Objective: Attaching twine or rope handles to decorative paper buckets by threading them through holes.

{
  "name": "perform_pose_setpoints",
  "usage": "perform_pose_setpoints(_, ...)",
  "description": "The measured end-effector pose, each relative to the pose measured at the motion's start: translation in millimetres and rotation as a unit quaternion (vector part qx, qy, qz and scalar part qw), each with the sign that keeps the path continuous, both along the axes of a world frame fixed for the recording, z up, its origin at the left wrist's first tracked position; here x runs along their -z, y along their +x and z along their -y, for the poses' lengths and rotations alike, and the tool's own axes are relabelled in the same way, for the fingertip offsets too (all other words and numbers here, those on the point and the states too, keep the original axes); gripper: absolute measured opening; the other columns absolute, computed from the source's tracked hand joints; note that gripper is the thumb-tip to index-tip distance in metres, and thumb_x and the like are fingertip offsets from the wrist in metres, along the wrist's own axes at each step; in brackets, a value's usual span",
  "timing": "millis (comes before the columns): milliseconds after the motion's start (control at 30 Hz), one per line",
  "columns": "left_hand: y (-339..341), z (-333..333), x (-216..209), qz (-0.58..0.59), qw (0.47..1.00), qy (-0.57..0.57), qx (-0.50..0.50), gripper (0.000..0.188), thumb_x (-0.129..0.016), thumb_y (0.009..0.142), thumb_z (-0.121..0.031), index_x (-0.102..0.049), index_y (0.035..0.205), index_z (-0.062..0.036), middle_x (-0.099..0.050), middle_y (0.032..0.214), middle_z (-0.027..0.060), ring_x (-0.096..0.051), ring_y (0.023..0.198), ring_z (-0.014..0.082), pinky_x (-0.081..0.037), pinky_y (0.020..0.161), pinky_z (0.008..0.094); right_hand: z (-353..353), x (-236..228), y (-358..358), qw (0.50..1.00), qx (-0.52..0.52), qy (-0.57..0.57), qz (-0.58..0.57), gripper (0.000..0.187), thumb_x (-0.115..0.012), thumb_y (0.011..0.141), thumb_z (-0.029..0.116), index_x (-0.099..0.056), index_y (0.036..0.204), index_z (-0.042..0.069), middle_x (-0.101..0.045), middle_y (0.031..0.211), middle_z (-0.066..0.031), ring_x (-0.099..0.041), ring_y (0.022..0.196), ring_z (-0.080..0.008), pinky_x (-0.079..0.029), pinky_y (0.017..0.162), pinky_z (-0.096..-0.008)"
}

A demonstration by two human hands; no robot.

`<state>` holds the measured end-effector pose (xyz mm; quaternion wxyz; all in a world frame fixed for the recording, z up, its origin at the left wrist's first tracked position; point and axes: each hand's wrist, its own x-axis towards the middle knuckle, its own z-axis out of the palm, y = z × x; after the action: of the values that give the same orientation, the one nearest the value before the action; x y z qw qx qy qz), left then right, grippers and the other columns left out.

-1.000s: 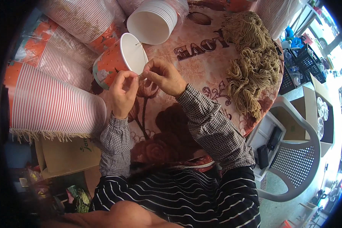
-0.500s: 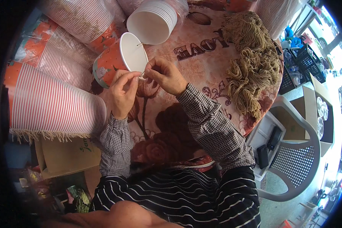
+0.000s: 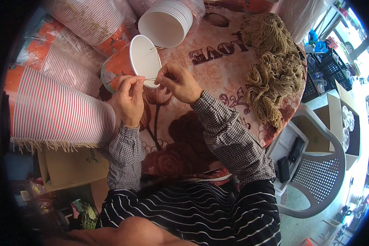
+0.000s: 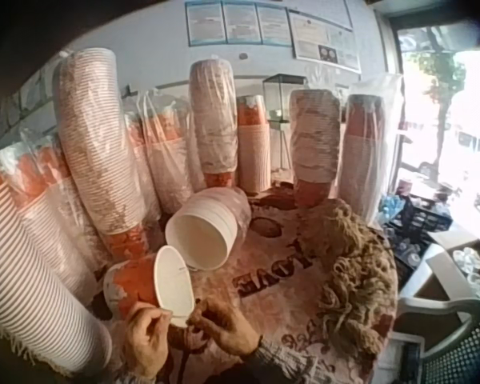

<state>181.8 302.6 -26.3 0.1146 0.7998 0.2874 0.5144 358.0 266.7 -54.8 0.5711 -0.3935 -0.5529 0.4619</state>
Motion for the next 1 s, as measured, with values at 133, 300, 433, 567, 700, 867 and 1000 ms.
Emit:
perform_pose_setpoints(133, 1.7, 3.4, -1.6, 0.003, 1.0, -0.01, -0.013, 0.009, -0.063, 0.089, -0.009, -0.061, 0.09, 0.0, -0.058, 0.084, 0.0081, -0.058, 0.078, 0.0225, -0.047, 0.07, 0.0314, -0.6, 1.9, 0.4, 1.0, 0.002, 0.005, 0.006, 0.013, -0.055, 0.096, 0.015, -0.055, 0.098, 0.002, -0.064, 0.089, -0.0052, -0.061, 0.078, -0.0089, -0.053, 0.063, -0.023)
perform_pose_setpoints(300, 1.0, -0.6, 4.1, 0.016, 1.0, -0.025, 0.008, 0.008, -0.062, 0.089, -0.008, -0.062, 0.092, -0.0006, -0.058, 0.086, 0.0079, -0.058, 0.078, 0.0221, -0.047, 0.07, 0.0311, -1.8, 4.0, 1.4, 0.998, 0.03, 0.026, 0.043, 0.013, -0.055, 0.096, 0.015, -0.054, 0.096, 0.002, -0.062, 0.085, -0.0036, -0.061, 0.076, -0.0089, -0.053, 0.063, -0.0227)
perform_pose_setpoints(433, 3.4, 2.6, 5.6, 0.038, 0.992, -0.118, 0.04, 0.007, -0.062, 0.089, -0.007, -0.063, 0.093, -0.0013, -0.06, 0.089, 0.0083, -0.06, 0.078, 0.0226, -0.05, 0.071, 0.0318, -2.0, 1.5, 3.2, 0.998, 0.032, 0.027, 0.037, 0.013, -0.055, 0.096, 0.016, -0.053, 0.096, 0.002, -0.06, 0.085, -0.0031, -0.061, 0.076, -0.0091, -0.053, 0.062, -0.0228)
perform_pose_setpoints(567, 4.5, -0.1, 10.6, 0.028, 0.998, -0.043, 0.041, 0.008, -0.06, 0.09, -0.006, -0.061, 0.097, -0.0018, -0.063, 0.093, 0.0096, -0.063, 0.081, 0.0247, -0.051, 0.071, 0.0324, -0.7, 0.9, 2.7, 0.999, 0.027, 0.023, 0.011, 0.014, -0.055, 0.096, 0.016, -0.053, 0.097, 0.002, -0.061, 0.087, -0.0034, -0.061, 0.076, -0.0091, -0.053, 0.062, -0.0228)
perform_pose_setpoints(700, 4.4, 1.6, 6.8, 0.017, 0.998, -0.031, 0.045, 0.008, -0.059, 0.09, -0.005, -0.06, 0.098, -0.0017, -0.063, 0.092, 0.0096, -0.062, 0.08, 0.0256, -0.051, 0.071, 0.0325, 0.8, 0.3, 3.3, 1.0, 0.012, 0.019, 0.005, 0.013, -0.056, 0.095, 0.014, -0.053, 0.097, 0.002, -0.061, 0.089, -0.0037, -0.061, 0.076, -0.0091, -0.053, 0.063, -0.0226)
perform_pose_setpoints(867, 2.9, 6.6, 0.0, 0.013, 0.996, -0.068, 0.056, 0.013, -0.06, 0.088, -0.004, -0.061, 0.101, -0.0015, -0.062, 0.089, 0.0076, -0.062, 0.074, 0.0188, -0.051, 0.065, 0.0286, 4.1, -3.5, 1.6, 1.0, 0.001, 0.002, 0.001, 0.011, -0.057, 0.094, 0.012, -0.055, 0.098, 0.002, -0.062, 0.091, -0.0039, -0.06, 0.076, -0.009, -0.053, 0.064, -0.023)
perform_pose_setpoints(1000, 6.5, 6.5, -1.7, -0.004, 0.997, -0.042, 0.057, 0.016, -0.065, 0.084, -0.002, -0.064, 0.1, -0.0038, -0.059, 0.087, 0.0059, -0.061, 0.069, 0.0146, -0.05, 0.058, 0.0264, 4.5, -4.8, 0.2, 1.0, 0.017, 0.024, -0.005, 0.01, -0.057, 0.092, 0.011, -0.055, 0.096, 0.002, -0.061, 0.085, -0.0018, -0.059, 0.074, -0.0064, -0.051, 0.062, -0.0211)
